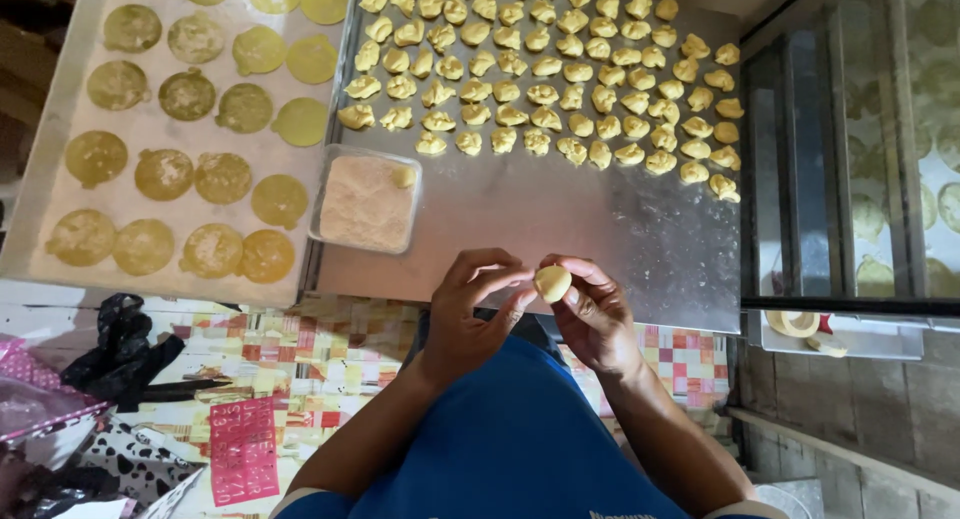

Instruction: The person repeatedly rolls small pieces of dough into balls and places them on a metal tray. The person also flattens some dough pieces and arranges them on a separate tray. The process is continuous throughout the clip.

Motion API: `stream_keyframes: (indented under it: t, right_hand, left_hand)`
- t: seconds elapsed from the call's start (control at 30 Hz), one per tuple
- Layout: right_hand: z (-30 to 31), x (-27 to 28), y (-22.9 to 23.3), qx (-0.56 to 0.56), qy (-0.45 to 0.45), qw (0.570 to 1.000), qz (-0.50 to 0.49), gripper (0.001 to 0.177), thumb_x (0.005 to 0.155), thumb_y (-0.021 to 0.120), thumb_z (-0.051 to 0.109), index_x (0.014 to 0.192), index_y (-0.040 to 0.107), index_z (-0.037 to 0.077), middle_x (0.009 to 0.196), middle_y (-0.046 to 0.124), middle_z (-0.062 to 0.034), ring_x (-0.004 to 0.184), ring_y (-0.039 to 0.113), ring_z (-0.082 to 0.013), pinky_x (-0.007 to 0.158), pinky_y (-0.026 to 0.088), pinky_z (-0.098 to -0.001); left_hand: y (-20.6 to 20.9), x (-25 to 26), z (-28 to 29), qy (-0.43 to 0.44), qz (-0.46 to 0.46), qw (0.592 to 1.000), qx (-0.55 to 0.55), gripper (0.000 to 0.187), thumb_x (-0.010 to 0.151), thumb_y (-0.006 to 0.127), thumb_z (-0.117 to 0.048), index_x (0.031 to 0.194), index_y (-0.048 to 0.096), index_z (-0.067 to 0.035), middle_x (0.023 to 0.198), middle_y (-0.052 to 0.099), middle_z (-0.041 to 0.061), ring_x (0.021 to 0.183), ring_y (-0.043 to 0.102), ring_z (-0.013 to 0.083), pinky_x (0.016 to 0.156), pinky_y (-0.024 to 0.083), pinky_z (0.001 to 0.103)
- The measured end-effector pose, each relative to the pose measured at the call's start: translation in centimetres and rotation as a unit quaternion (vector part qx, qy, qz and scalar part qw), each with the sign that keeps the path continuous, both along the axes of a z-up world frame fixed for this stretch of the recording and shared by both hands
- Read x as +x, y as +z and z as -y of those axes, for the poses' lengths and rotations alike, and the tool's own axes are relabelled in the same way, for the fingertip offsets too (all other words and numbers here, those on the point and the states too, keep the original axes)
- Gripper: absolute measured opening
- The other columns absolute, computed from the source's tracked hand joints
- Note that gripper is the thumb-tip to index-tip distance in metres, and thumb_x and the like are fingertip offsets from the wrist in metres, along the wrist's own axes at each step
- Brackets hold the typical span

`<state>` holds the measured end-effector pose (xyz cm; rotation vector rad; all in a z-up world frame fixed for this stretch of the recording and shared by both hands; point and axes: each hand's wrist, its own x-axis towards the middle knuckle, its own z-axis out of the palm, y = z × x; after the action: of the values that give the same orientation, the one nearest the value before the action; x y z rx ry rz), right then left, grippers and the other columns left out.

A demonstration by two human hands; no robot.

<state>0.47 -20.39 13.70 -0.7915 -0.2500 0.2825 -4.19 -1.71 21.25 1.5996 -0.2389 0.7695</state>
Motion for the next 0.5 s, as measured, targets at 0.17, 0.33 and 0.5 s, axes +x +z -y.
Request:
stream_keyframes:
  t: [0.17, 0.33, 0.5]
  right_hand:
    - [-1.5, 0.4, -1.7, 0.021, 0.076, 0.994, -0.08, 0.033, 0.094, 0.061, 0.0, 0.126, 0.062, -0.008, 0.123, 0.064, -0.0313, 0.11, 0.071, -0.0367, 0.092, 0.062, -0.0411]
    - [-6.0, 4.2, -3.8, -0.126, 0.068, 0.99, -0.011, 0.031, 0.09, 0.072, 0.003, 0.119, 0.068, -0.007, 0.113, 0.069, -0.0285, 0.097, 0.072, -0.0342, 0.08, 0.062, -0.0407]
    - [-15.8, 12.3, -3.6, -0.388, 0.076, 0.897, 0.2, 0.028, 0.091, 0.083, 0.016, 0.115, 0.075, 0.002, 0.109, 0.075, -0.021, 0.101, 0.075, -0.0311, 0.081, 0.062, -0.0374]
  left_hand:
    - [-0.4, 0.0, -1.1, 0.079, 0.079, 0.99, 0.09, 0.014, 0.096, 0.074, -0.015, 0.104, 0.079, -0.005, 0.105, 0.07, 0.014, 0.093, 0.075, 0.0292, 0.077, 0.066, 0.037]
    - [-3.4, -1.9, -4.7, 0.193, 0.018, 0.976, 0.099, 0.022, 0.097, 0.073, -0.017, 0.113, 0.075, -0.002, 0.103, 0.069, 0.014, 0.082, 0.072, 0.0278, 0.073, 0.063, 0.04]
    - [-4.5, -4.3, -7.8, 0.257, -0.04, 0.962, 0.079, 0.018, 0.1, 0.067, -0.009, 0.115, 0.076, -0.004, 0.105, 0.07, 0.012, 0.081, 0.073, 0.0249, 0.071, 0.061, 0.039]
